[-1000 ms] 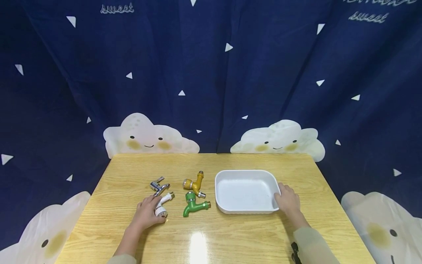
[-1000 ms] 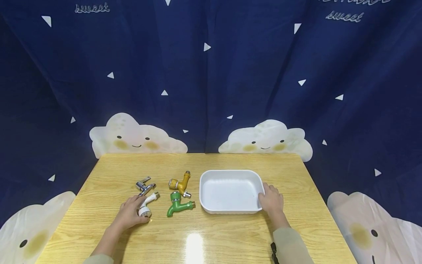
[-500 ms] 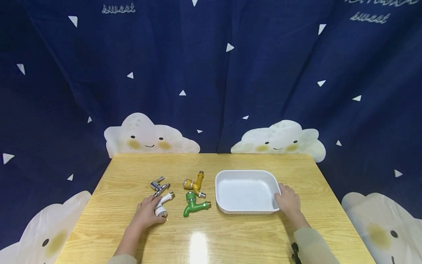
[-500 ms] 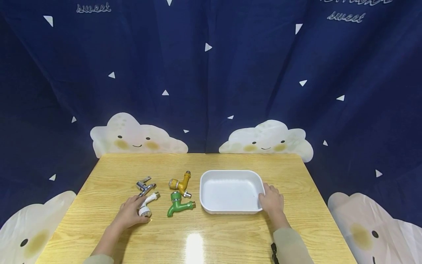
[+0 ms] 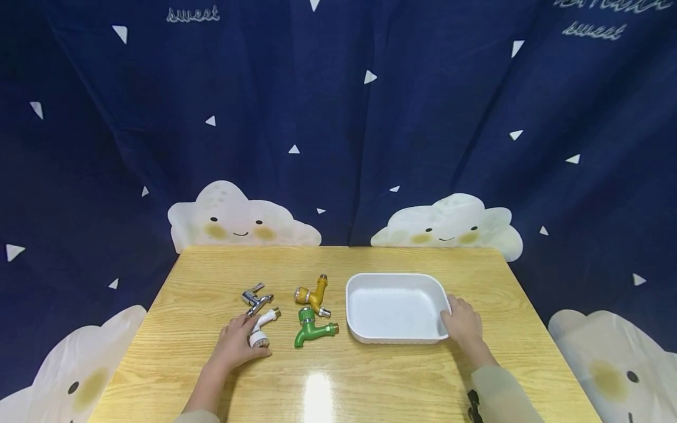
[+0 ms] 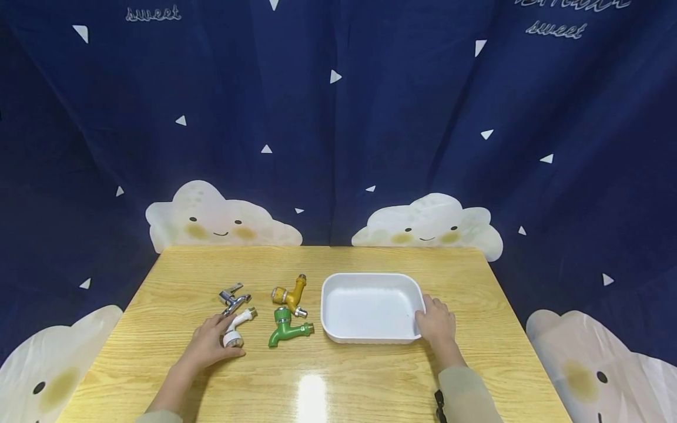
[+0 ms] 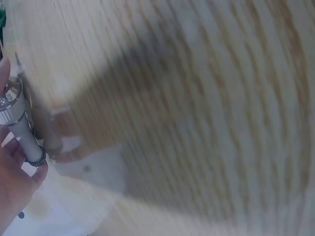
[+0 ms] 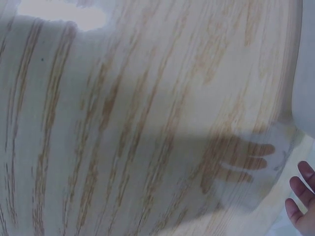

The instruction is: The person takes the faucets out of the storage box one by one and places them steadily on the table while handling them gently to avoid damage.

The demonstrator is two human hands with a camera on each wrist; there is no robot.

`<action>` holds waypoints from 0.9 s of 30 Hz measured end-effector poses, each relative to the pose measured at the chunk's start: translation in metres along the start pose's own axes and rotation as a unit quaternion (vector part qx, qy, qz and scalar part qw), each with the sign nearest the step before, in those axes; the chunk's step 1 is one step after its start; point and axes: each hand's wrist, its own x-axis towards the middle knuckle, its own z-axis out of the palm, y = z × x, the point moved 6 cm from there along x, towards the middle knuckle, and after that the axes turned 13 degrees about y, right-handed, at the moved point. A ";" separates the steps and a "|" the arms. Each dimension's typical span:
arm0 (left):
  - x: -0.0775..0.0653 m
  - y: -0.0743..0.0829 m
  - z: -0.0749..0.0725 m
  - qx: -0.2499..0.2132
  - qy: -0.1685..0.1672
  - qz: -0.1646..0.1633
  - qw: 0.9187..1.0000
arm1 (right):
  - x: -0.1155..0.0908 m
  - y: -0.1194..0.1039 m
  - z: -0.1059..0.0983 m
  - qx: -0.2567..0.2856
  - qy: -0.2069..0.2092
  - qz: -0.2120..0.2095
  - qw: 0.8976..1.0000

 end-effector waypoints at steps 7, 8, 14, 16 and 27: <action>-0.001 0.001 0.001 0.001 0.002 -0.007 1.000 | 0.000 0.001 0.000 0.002 -0.001 0.001 1.000; -0.001 0.002 0.001 -0.002 0.006 -0.006 1.000 | 0.000 0.001 0.000 0.001 0.000 0.001 1.000; 0.001 0.004 -0.003 -0.004 0.065 0.012 0.998 | 0.000 -0.001 -0.001 0.000 -0.011 0.006 1.000; 0.004 0.005 -0.004 0.000 0.083 0.015 0.996 | 0.001 -0.002 -0.001 0.001 -0.020 0.007 1.000; 0.031 0.025 -0.009 -0.032 0.081 0.011 0.996 | 0.006 0.000 -0.005 0.059 -0.074 0.005 0.995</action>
